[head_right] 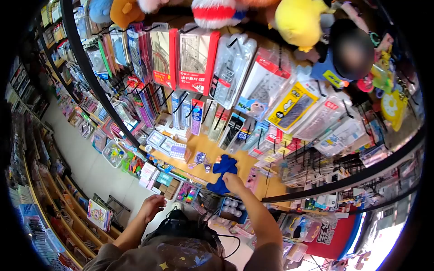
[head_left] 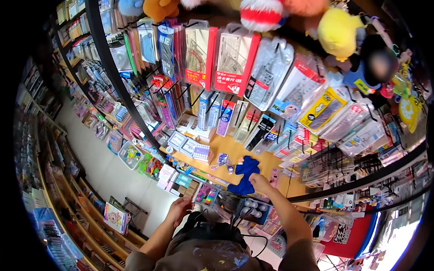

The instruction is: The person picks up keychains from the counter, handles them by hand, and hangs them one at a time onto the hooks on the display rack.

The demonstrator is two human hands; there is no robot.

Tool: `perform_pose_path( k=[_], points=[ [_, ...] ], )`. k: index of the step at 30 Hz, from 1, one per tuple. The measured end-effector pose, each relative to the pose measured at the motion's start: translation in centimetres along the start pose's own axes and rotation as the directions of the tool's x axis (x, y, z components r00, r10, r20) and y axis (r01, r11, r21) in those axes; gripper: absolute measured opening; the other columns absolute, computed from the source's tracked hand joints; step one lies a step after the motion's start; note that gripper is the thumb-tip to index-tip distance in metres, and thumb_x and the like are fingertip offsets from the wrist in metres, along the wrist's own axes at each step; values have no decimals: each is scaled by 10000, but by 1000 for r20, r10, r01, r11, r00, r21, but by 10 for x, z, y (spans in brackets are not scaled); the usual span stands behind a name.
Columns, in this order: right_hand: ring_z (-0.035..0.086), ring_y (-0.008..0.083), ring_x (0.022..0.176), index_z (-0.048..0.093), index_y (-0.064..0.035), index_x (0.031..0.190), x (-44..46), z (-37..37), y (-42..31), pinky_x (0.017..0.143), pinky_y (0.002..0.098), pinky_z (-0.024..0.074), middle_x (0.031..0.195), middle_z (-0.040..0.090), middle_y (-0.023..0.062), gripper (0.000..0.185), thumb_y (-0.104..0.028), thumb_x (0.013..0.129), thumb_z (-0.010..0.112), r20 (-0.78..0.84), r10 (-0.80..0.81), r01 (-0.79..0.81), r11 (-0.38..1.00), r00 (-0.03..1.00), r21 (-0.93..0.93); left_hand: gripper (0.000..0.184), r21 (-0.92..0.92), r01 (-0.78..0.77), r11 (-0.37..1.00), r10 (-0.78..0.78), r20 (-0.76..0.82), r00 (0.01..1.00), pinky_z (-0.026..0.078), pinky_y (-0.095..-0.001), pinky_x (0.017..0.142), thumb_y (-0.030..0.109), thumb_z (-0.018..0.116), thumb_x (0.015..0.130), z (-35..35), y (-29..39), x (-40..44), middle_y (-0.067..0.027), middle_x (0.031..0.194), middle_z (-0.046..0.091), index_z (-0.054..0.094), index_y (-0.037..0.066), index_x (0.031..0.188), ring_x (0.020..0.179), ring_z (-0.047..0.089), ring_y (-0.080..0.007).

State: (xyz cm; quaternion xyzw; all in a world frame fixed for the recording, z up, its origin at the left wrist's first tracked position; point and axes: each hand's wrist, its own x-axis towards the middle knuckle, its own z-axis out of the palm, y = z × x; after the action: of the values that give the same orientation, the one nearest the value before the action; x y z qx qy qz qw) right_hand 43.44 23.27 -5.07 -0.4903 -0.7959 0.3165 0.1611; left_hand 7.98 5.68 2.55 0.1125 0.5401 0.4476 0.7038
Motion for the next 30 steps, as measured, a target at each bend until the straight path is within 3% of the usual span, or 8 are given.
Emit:
perform_pose_path(
  k=[3, 7, 9, 13, 19, 24, 27, 30],
  points=[
    [584, 308, 700, 584, -29, 764, 23, 48, 26, 623, 363, 461, 740, 590, 145, 62, -73, 734, 552, 115, 142, -130, 986, 983, -105, 149, -53, -2, 999, -4, -114, 993, 448, -286, 649, 156, 527, 835, -33, -15, -4, -90, 808, 602, 541, 47, 937, 730, 576, -180],
    [538, 309, 908, 610, -73, 787, 60, 102, 57, 782, 368, 445, 968, 578, 117, 85, -107, 713, 585, -36, 169, -172, 939, 985, -299, 142, -143, 14, 990, -59, -312, 948, 450, -289, 631, 159, 529, 830, -90, -48, -19, -89, 792, 604, 539, 49, 918, 729, 579, -186],
    [395, 261, 1130, 623, -129, 946, 74, 104, 49, 886, 408, 366, 1186, 478, 64, 251, -152, 696, 619, 60, 207, -162, 888, 976, -430, 136, -159, 29, 987, -92, -405, 910, 444, -282, 610, 158, 535, 820, -118, -66, -27, -81, 784, 602, 540, 56, 910, 707, 575, -189],
    [320, 249, 1200, 620, -108, 977, 77, 120, 83, 941, 457, 264, 1225, 446, 82, 276, -194, 718, 587, 74, 367, -228, 712, 927, -664, 125, -252, -12, 968, -112, -472, 875, 445, -277, 592, 136, 530, 813, -148, -82, -35, -80, 773, 598, 535, 53, 906, 685, 575, -186],
    [235, 276, 1260, 569, -50, 1090, 50, 98, 118, 1015, 498, 174, 1270, 391, 103, 384, -259, 768, 548, -134, 607, -528, 536, 783, -658, 117, -275, 3, 962, -134, -458, 879, 444, -274, 603, 122, 522, 820, -144, -69, -14, -86, 776, 596, 527, 42, 905, 695, 569, -179],
    [445, 353, 1084, 544, -21, 939, 97, 88, 97, 849, 438, 412, 1138, 482, 161, 357, -323, 753, 583, -186, 582, -593, 659, 792, -463, 115, -253, 19, 967, -129, -423, 897, 442, -271, 613, 123, 529, 824, -135, -52, 2, -93, 785, 598, 526, 42, 905, 708, 567, -179],
    [490, 358, 1012, 511, -15, 981, 134, 117, 98, 838, 423, 424, 1079, 507, 184, 422, -345, 734, 602, -236, 563, -609, 755, 792, -244, 112, -246, 25, 969, -130, -420, 898, 443, -272, 608, 121, 533, 823, -144, -55, 6, -95, 785, 599, 527, 45, 905, 701, 568, -183],
    [532, 349, 959, 477, -9, 1019, 147, 153, 128, 807, 407, 447, 1039, 528, 208, 497, -363, 705, 631, -356, 487, -599, 703, 798, -382, 114, -247, 18, 969, -129, -441, 888, 449, -276, 610, 118, 534, 823, -154, -57, 2, -97, 784, 599, 527, 45, 910, 697, 571, -191]
  ],
)
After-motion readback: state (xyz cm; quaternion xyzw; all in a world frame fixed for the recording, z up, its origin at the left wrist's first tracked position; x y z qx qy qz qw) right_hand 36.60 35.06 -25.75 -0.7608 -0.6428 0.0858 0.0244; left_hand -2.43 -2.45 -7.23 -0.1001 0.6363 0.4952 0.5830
